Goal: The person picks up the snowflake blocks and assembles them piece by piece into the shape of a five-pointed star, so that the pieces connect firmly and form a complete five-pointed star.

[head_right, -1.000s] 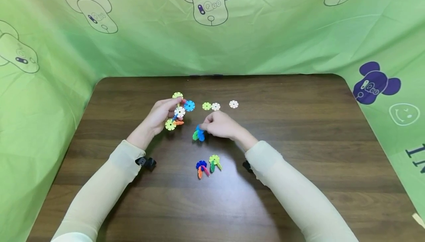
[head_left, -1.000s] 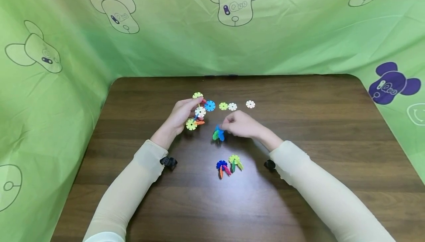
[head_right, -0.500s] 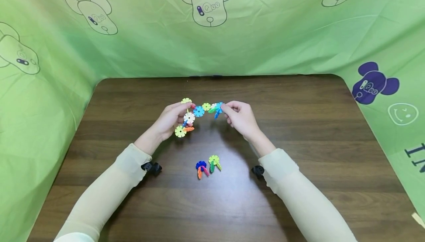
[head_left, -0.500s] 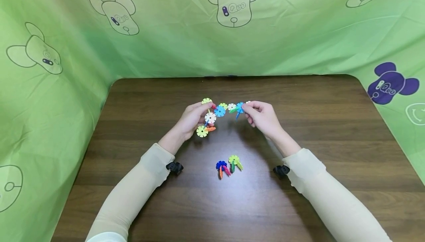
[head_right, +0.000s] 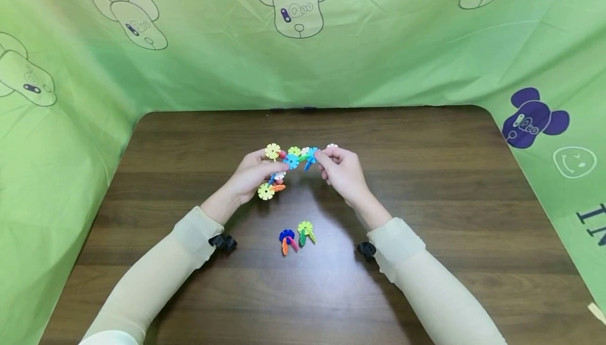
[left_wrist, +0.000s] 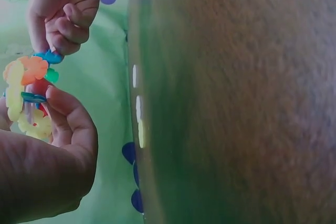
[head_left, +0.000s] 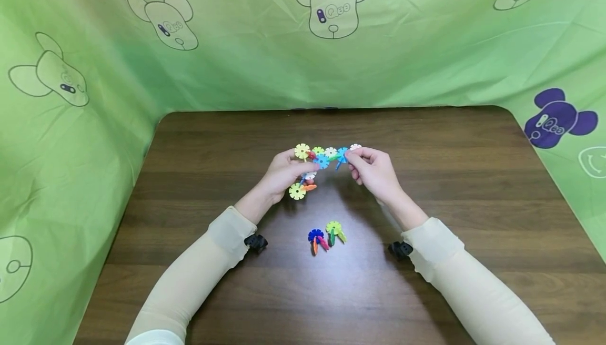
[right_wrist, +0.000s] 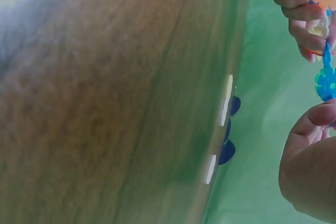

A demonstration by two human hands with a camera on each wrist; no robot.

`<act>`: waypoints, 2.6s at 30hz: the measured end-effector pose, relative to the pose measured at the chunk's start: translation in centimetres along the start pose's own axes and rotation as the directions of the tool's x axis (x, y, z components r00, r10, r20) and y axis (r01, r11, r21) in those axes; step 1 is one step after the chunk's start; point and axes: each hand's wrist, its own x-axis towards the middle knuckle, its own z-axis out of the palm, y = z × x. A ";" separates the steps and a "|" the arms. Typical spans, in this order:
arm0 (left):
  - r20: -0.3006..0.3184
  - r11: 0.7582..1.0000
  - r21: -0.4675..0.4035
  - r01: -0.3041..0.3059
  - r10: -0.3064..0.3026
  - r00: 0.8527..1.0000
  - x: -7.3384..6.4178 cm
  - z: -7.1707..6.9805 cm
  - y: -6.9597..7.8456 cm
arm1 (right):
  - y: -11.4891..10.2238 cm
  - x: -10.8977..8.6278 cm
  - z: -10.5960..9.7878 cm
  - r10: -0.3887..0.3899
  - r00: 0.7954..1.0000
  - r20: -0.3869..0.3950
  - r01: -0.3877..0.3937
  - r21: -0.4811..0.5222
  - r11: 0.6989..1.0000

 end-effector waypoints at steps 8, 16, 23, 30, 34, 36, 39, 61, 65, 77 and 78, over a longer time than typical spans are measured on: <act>-0.027 1.000 0.007 -0.016 0.016 1.000 0.0 0.4 -0.2 | 0.1 -0.2 0.0 -0.029 1.000 -0.013 0.029 -0.010 1.000; -0.031 0.999 0.044 -0.030 0.031 0.999 -0.1 0.4 -0.1 | -0.1 -0.4 -0.1 -0.090 0.996 0.022 0.091 -0.065 0.994; -0.029 0.999 0.028 -0.034 0.035 0.999 -0.1 0.4 -0.4 | 0.0 -0.6 -0.1 -0.108 0.993 0.044 0.112 -0.100 0.989; -0.027 0.999 -0.022 -0.045 0.045 0.999 -0.2 0.6 -0.5 | 0.2 -0.5 0.1 -0.118 0.992 0.039 0.121 -0.086 0.989; -0.020 0.998 -0.018 -0.060 0.060 0.998 -0.2 0.8 -0.3 | 0.2 -0.5 0.0 -0.128 0.991 0.035 0.131 -0.093 0.987; -0.020 0.998 -0.017 -0.064 0.064 0.998 -0.2 0.8 -0.3 | 0.2 -0.6 0.0 -0.137 0.990 0.033 0.140 -0.094 0.986; -0.024 0.997 -0.026 -0.067 0.067 0.997 -0.2 0.9 -0.3 | 0.2 -0.7 0.1 -0.159 0.987 0.027 0.161 -0.092 0.983; -0.112 0.992 -0.124 -0.013 -0.001 0.994 -0.3 0.6 0.2 | -0.1 2.8 -3.1 -0.094 0.995 0.043 0.102 -0.319 0.942; -0.110 0.985 -0.173 0.000 -0.020 0.994 -0.3 0.2 0.1 | 0.7 4.8 -4.3 -0.057 0.997 0.044 0.072 -0.617 0.784; -0.123 0.977 -0.206 0.061 -0.088 0.989 -0.2 0.1 0.7 | 1.4 7.3 -4.8 0.017 0.991 0.131 0.103 -0.845 0.525; -0.121 0.976 -0.207 0.060 -0.086 0.989 -0.2 0.1 0.7 | 1.3 7.3 -4.8 0.022 0.991 0.133 0.101 -0.839 0.535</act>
